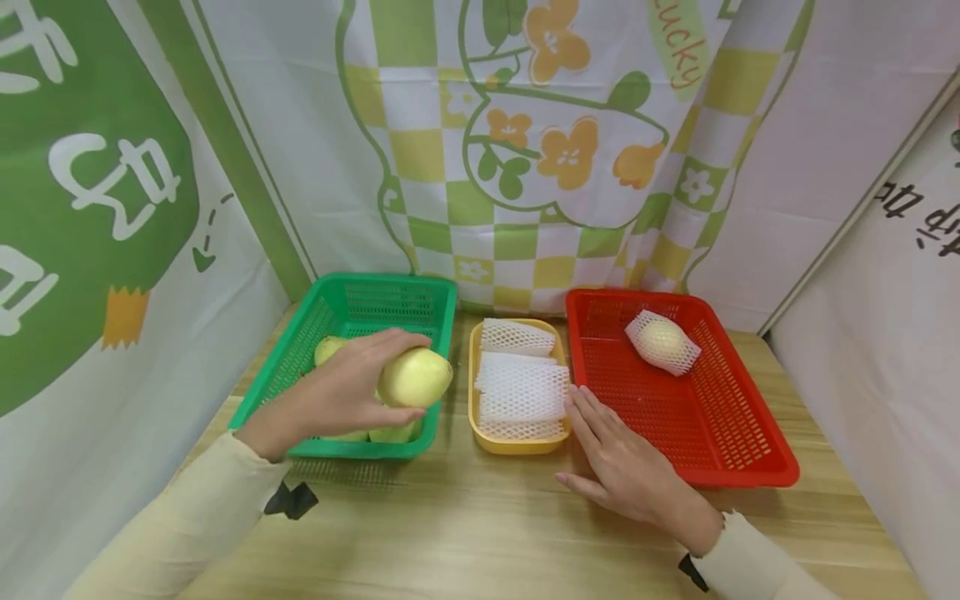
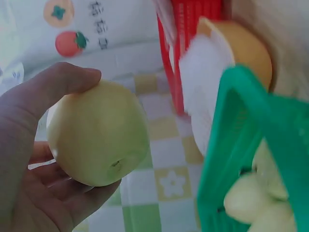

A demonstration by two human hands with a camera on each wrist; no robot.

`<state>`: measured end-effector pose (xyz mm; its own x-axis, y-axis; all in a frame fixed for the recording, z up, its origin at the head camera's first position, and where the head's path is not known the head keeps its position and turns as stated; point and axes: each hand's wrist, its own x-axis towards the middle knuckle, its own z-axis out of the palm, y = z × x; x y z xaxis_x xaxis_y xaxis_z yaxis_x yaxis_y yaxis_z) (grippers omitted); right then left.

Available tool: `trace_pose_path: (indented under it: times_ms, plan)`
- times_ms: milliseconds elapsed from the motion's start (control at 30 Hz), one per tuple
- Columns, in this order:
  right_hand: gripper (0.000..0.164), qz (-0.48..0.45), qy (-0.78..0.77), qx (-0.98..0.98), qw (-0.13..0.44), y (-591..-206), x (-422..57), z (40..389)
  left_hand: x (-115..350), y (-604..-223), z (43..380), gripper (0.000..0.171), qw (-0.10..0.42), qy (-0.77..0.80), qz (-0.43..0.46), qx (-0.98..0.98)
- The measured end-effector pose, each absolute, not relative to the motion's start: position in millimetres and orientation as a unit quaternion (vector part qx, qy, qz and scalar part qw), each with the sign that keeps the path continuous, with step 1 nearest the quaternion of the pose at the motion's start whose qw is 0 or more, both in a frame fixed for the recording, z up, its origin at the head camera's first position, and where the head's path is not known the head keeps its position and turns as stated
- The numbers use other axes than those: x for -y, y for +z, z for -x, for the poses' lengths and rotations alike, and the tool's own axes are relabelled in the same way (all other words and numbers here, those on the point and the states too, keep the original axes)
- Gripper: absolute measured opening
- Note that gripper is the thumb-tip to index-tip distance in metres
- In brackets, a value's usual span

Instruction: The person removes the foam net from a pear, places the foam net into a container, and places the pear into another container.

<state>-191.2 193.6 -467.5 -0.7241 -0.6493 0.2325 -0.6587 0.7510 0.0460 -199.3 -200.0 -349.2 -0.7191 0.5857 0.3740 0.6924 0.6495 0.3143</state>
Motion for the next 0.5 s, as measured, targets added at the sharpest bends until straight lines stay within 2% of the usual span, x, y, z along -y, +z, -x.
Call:
trace_pose_path:
  times_ms: [200,500]
  plan:
    - [0.099,-0.346,0.017,0.931,0.114,-467.8,-195.0,191.3,221.8,-343.2,244.7,0.069,0.107,-0.213,0.290,0.927]
    - [0.098,-0.362,0.012,0.921,0.145,-471.0,-194.2,193.0,257.0,-361.1,304.4,0.068,0.061,-0.204,0.215,0.953]
